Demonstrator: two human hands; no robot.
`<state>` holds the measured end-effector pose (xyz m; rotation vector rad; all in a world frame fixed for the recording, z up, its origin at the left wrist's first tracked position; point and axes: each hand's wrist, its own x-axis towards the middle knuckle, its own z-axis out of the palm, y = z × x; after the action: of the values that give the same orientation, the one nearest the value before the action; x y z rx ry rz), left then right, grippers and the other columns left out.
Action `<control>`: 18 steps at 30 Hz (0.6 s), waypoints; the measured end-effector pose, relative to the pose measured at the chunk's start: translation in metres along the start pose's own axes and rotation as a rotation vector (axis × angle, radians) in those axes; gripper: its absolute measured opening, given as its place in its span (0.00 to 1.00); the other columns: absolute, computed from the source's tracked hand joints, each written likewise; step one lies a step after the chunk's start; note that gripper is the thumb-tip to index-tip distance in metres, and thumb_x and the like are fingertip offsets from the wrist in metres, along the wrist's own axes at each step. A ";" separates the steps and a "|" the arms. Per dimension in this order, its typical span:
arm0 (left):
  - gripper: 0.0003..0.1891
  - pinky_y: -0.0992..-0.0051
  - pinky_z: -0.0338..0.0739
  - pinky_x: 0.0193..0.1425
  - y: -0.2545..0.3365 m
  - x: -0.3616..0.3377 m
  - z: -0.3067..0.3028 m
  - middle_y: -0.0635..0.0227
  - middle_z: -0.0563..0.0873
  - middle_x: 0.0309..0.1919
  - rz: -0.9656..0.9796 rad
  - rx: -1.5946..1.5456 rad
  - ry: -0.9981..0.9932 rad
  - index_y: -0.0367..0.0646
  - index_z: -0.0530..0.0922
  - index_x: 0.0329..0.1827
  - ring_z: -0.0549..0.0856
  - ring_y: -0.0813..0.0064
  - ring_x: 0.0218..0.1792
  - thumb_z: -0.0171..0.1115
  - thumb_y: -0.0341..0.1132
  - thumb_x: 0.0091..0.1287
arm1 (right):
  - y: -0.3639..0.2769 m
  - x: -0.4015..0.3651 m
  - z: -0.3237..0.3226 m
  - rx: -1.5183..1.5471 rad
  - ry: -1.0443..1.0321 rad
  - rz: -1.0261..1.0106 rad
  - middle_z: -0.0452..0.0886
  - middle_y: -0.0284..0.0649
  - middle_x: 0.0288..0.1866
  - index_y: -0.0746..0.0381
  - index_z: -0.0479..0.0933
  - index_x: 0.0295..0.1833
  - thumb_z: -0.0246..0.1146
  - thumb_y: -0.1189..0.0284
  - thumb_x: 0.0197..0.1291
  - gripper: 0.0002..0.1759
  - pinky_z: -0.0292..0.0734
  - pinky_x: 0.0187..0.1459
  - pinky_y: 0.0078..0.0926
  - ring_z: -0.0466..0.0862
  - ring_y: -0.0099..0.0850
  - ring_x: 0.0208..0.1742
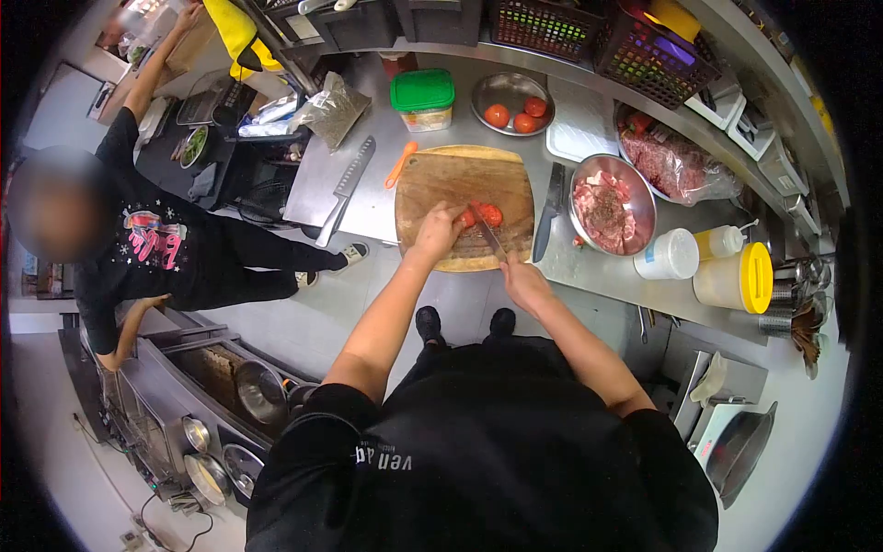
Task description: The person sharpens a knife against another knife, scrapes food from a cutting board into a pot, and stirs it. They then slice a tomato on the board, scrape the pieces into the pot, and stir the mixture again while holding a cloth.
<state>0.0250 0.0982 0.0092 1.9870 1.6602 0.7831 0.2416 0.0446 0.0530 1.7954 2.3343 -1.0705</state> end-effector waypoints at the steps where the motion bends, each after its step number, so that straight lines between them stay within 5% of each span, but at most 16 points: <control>1: 0.18 0.61 0.75 0.55 0.000 0.001 -0.001 0.52 0.82 0.45 0.004 -0.009 0.001 0.40 0.82 0.52 0.81 0.51 0.48 0.66 0.29 0.56 | 0.000 0.000 -0.001 -0.002 0.001 -0.004 0.80 0.61 0.33 0.68 0.67 0.51 0.45 0.61 0.72 0.18 0.75 0.43 0.53 0.82 0.58 0.39; 18: 0.19 0.63 0.76 0.57 -0.015 0.006 0.011 0.51 0.83 0.48 0.075 0.027 0.023 0.36 0.82 0.51 0.81 0.53 0.51 0.68 0.27 0.53 | -0.017 0.028 -0.012 0.089 -0.042 0.067 0.79 0.65 0.40 0.69 0.68 0.48 0.48 0.62 0.71 0.18 0.72 0.48 0.55 0.80 0.61 0.45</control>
<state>0.0225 0.1066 -0.0078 2.0766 1.6261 0.8171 0.2218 0.0726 0.0601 1.8466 2.2202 -1.2088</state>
